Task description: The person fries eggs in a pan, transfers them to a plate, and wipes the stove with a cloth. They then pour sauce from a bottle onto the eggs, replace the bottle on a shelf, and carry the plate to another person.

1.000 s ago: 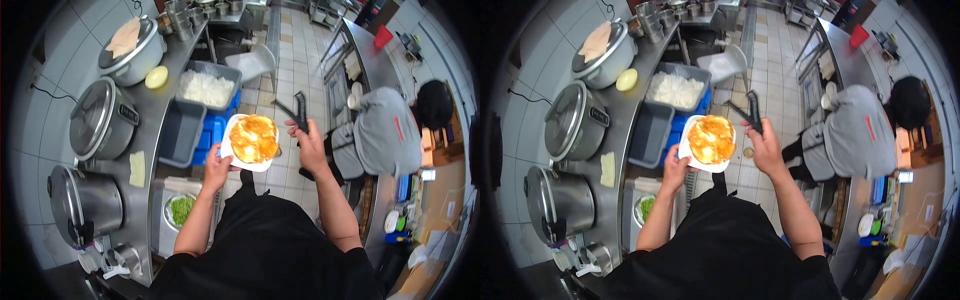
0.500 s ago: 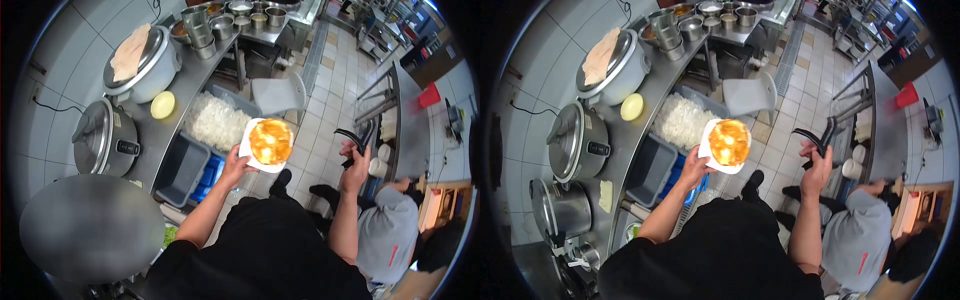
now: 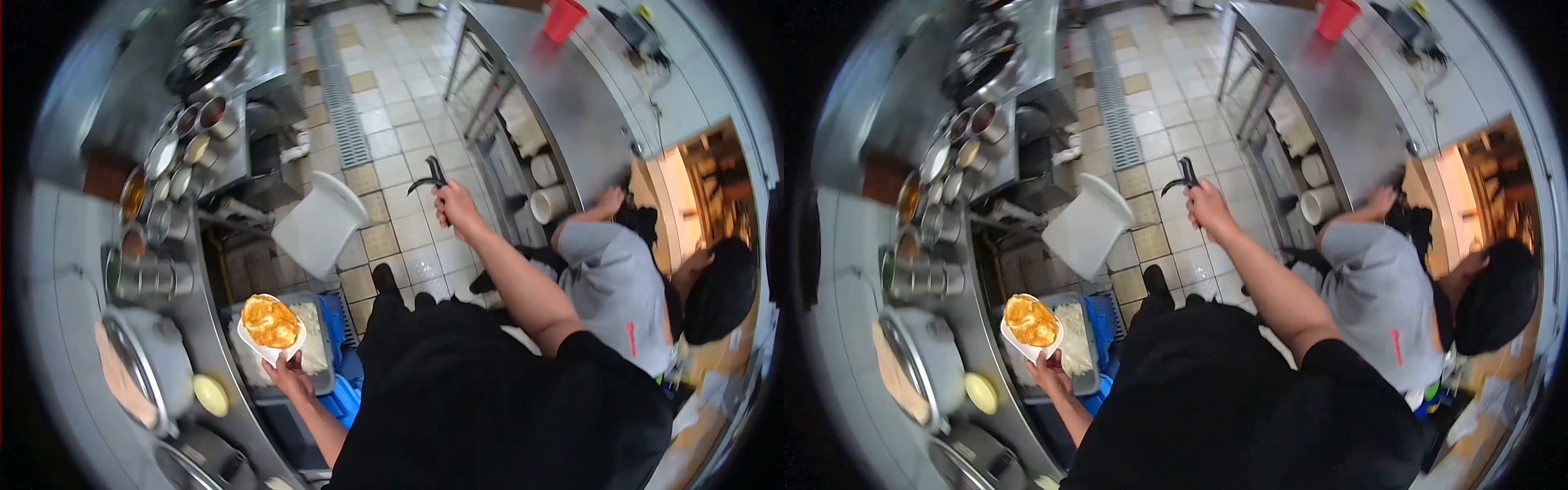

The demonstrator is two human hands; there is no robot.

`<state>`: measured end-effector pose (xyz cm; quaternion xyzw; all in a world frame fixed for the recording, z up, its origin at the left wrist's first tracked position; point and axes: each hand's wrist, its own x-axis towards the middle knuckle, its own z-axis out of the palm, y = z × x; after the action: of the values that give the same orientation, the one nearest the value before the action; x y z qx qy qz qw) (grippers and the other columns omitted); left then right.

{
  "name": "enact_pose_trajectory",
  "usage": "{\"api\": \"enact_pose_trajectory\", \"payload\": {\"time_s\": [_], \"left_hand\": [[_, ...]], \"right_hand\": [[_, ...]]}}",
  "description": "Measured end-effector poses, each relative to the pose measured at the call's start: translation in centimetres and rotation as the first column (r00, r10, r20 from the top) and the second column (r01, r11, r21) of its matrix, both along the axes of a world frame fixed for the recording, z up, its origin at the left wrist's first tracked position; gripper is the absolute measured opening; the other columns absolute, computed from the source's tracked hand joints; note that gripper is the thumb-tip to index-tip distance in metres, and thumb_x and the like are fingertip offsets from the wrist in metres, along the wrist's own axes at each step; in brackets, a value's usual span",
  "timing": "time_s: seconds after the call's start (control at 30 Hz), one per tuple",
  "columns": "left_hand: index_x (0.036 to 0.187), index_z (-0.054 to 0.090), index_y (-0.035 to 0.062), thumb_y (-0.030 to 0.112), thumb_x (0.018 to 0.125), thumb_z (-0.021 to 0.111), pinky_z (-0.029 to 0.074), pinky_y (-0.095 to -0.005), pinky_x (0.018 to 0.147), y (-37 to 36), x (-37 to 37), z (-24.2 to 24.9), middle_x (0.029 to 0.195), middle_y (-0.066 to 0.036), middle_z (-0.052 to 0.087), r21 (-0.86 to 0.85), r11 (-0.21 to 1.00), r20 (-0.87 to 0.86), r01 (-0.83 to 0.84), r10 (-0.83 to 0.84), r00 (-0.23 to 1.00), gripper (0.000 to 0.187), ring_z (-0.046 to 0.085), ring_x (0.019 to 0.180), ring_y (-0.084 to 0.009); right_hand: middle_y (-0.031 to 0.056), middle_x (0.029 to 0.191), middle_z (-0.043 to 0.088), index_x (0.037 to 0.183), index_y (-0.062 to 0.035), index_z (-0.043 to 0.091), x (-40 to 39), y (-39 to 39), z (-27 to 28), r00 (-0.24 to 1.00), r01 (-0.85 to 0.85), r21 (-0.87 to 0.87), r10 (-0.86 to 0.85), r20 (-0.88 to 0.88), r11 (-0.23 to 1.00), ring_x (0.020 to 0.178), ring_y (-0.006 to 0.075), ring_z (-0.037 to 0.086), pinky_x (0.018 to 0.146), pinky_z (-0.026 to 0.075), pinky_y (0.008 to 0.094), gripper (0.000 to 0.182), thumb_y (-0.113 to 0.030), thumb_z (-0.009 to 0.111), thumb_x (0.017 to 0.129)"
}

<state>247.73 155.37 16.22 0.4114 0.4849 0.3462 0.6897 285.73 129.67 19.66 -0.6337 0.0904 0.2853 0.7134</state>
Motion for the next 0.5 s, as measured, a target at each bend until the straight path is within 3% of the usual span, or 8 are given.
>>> {"api": "enact_pose_trajectory", "payload": {"time_s": [0.2, 0.33, 0.5], "left_hand": [[0.124, 0.037, 0.0069, 0.007, 0.082, 0.053, 0.054, -0.0273, 0.064, 7.3, 12.7, -1.0, 0.110, -0.011, 0.054, -0.006, 0.948, -0.032, 0.317, -0.317, 0.948, 0.045, 0.062, 0.084, -0.0205], [0.122, 0.039, 0.0075, 0.007, 0.084, 0.051, 0.052, -0.0305, 0.068, 10.6, 25.1, -0.7, 0.110, -0.008, 0.054, 0.032, 0.790, -0.090, 0.612, -0.607, 0.789, 0.040, 0.059, 0.089, -0.0188], [0.123, 0.038, 0.0072, 0.006, 0.085, 0.050, 0.053, -0.0290, 0.066, 6.7, 42.6, 1.6, 0.110, -0.009, 0.055, 0.086, 0.613, -0.021, 0.785, -0.787, 0.617, 0.040, 0.061, 0.087, -0.0184]], "right_hand": [[0.0009, 0.057, 0.042, 0.084, -0.0063, 0.048, 4.9, -6.1, -0.8, 0.959, 0.278, -0.168, -0.284, -0.013, 0.946, 0.040, 0.0105, 0.039, 0.034, 0.028, 0.0259, 0.009, -0.014, 0.043, 0.083], [0.0005, 0.058, 0.042, 0.084, -0.0059, 0.049, 6.3, -9.0, -1.0, 0.923, 0.375, -0.232, -0.385, 0.003, 0.897, 0.041, 0.0093, 0.039, 0.034, 0.029, 0.0249, 0.011, -0.015, 0.043, 0.083], [0.0023, 0.060, 0.045, 0.082, -0.0047, 0.051, 8.9, -10.2, -3.2, 0.945, 0.296, -0.253, -0.320, -0.061, 0.921, 0.040, 0.0104, 0.040, 0.035, 0.033, 0.0271, 0.012, -0.015, 0.046, 0.083]]}}
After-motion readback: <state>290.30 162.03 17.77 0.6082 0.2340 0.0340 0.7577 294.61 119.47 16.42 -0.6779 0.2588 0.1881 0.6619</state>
